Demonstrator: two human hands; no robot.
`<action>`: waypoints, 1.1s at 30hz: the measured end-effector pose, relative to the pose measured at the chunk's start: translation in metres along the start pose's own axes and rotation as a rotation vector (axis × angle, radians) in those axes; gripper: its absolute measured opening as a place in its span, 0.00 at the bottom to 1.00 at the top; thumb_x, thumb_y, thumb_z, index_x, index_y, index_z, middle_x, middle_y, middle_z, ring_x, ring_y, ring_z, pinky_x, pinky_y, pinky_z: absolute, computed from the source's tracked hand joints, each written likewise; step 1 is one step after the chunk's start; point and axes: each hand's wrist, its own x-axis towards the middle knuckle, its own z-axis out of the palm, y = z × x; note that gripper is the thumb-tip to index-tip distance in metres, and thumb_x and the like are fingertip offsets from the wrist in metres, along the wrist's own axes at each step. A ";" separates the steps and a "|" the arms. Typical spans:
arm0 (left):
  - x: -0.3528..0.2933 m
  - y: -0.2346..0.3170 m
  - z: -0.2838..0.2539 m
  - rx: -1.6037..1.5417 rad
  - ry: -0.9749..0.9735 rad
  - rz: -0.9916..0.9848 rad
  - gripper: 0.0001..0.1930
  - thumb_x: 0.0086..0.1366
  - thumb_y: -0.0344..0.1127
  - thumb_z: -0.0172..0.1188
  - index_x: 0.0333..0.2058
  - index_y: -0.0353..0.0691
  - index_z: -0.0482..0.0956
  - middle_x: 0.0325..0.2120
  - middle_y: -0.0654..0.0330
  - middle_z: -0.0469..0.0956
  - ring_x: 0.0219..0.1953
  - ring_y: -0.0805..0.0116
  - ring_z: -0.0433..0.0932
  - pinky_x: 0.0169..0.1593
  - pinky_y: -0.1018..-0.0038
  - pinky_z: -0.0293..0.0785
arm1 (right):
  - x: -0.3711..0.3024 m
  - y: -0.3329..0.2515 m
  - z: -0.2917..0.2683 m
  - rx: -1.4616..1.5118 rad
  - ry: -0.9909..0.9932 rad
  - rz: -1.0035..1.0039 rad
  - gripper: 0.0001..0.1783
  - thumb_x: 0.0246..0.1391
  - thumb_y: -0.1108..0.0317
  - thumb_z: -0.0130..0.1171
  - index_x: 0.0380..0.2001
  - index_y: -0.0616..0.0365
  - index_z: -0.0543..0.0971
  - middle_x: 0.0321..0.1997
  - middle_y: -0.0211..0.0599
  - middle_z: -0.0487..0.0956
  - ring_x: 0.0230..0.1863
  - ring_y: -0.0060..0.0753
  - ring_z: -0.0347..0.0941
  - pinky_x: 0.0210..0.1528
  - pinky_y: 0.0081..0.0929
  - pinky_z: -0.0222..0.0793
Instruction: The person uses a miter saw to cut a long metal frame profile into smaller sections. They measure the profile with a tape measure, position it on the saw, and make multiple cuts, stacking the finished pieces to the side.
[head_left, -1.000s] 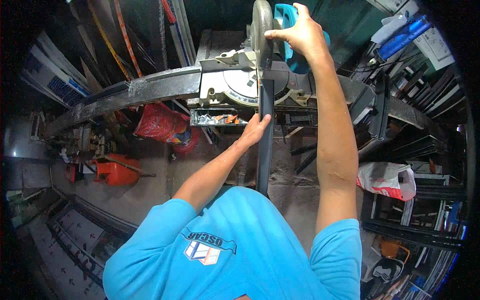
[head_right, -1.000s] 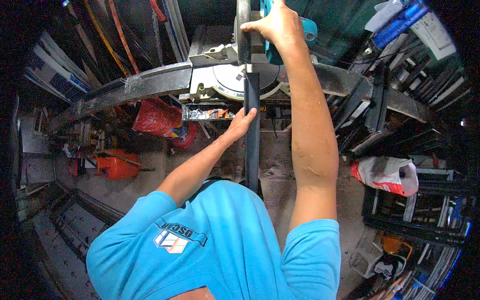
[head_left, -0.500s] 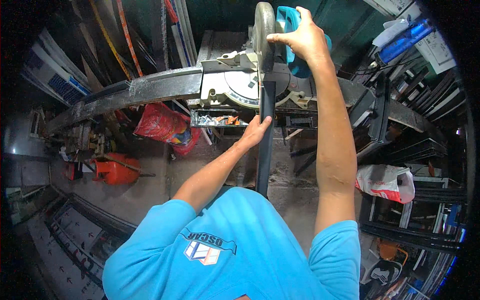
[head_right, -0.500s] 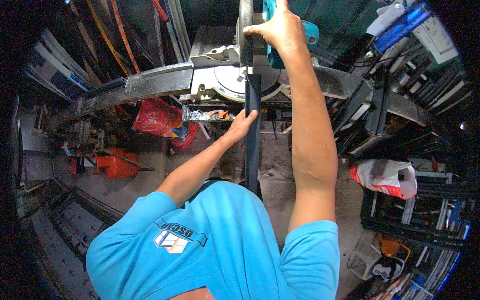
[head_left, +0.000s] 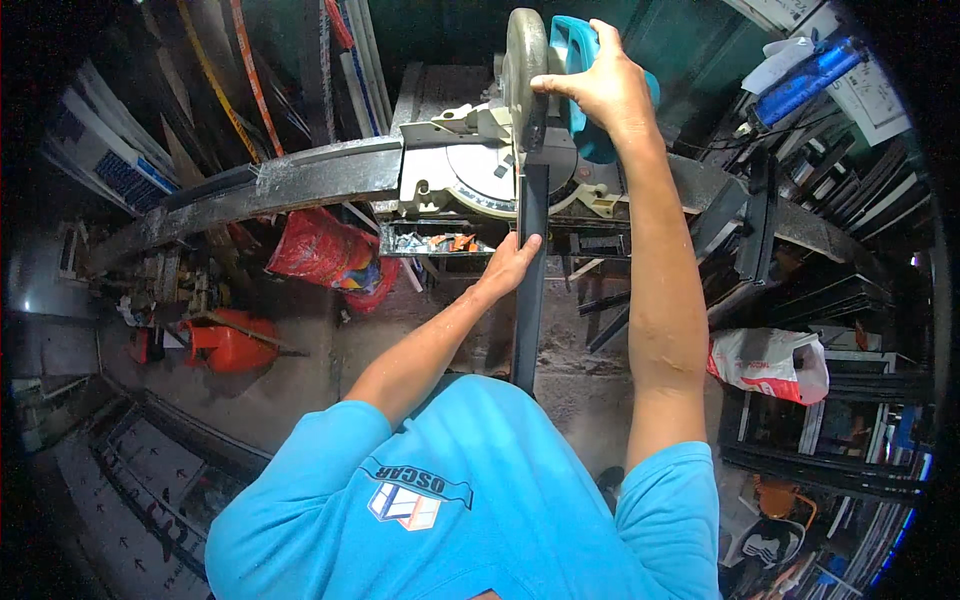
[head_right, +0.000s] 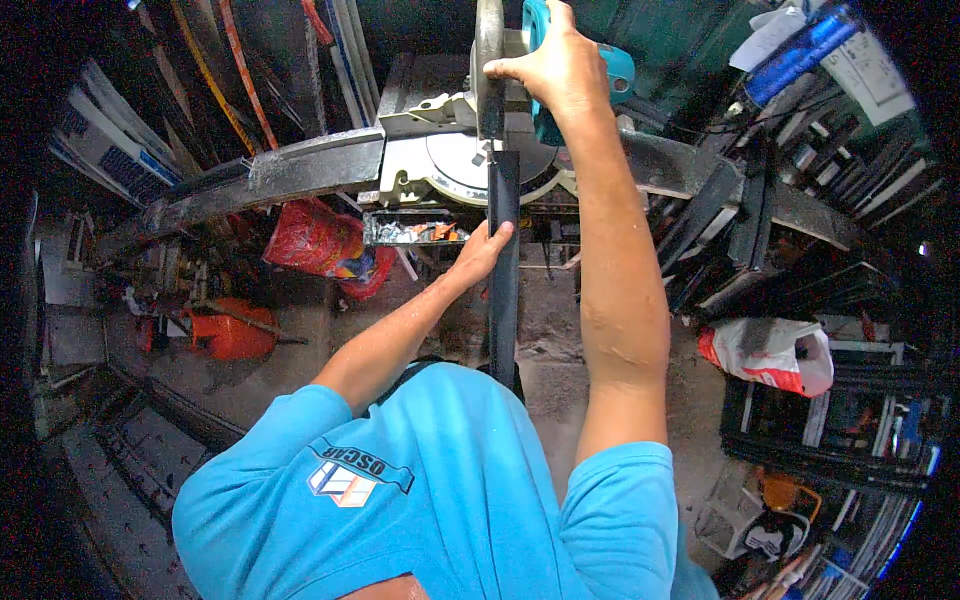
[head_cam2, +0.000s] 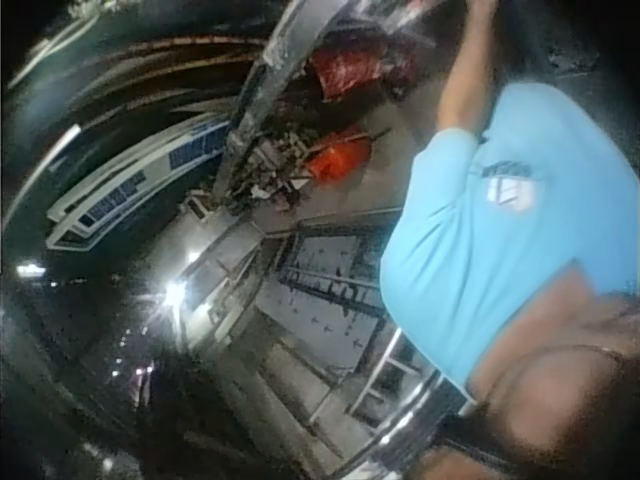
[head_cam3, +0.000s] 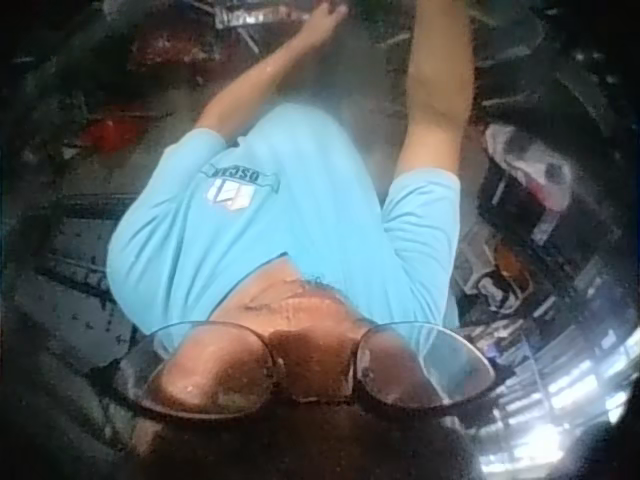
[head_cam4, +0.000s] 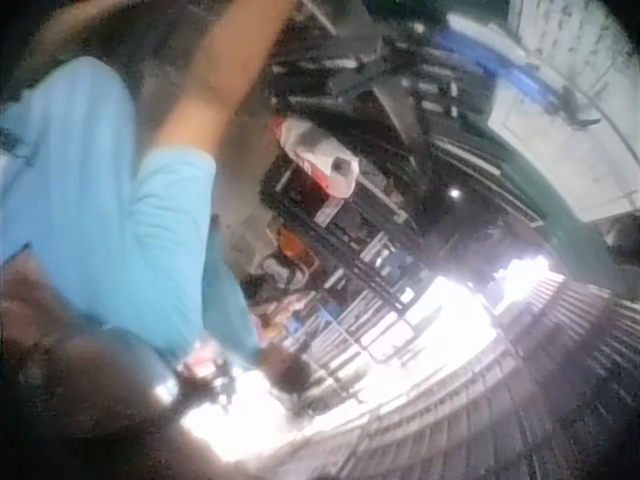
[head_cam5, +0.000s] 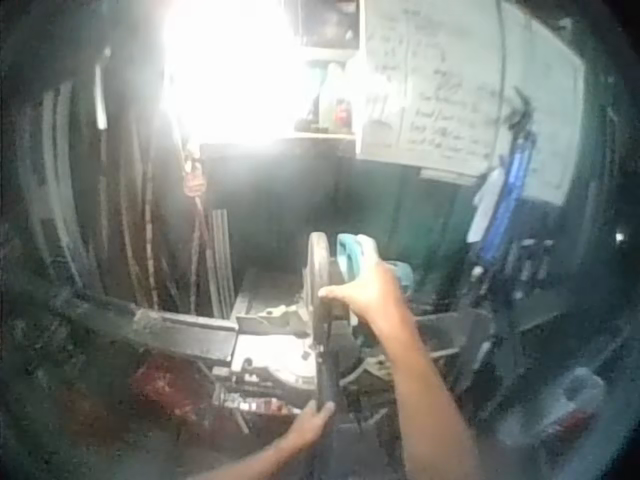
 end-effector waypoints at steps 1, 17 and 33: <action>0.000 0.001 0.000 0.005 0.002 0.012 0.32 0.75 0.61 0.50 0.49 0.30 0.74 0.39 0.49 0.79 0.45 0.58 0.78 0.50 0.59 0.73 | -0.001 0.001 0.001 -0.012 0.020 -0.010 0.66 0.29 0.38 0.83 0.70 0.52 0.65 0.39 0.53 0.86 0.43 0.48 0.86 0.48 0.39 0.80; -0.002 0.000 0.001 -0.041 0.016 0.034 0.32 0.74 0.62 0.51 0.50 0.30 0.74 0.38 0.52 0.78 0.42 0.62 0.78 0.46 0.61 0.74 | -0.008 0.002 0.005 0.013 0.050 -0.032 0.64 0.29 0.40 0.83 0.69 0.53 0.65 0.50 0.62 0.83 0.53 0.57 0.82 0.56 0.43 0.76; 0.001 -0.004 0.002 -0.020 0.018 0.008 0.33 0.74 0.62 0.50 0.50 0.30 0.74 0.40 0.49 0.78 0.44 0.59 0.78 0.49 0.60 0.73 | -0.019 0.001 0.006 0.056 0.079 -0.045 0.64 0.28 0.42 0.85 0.68 0.55 0.66 0.51 0.63 0.83 0.54 0.59 0.81 0.57 0.44 0.76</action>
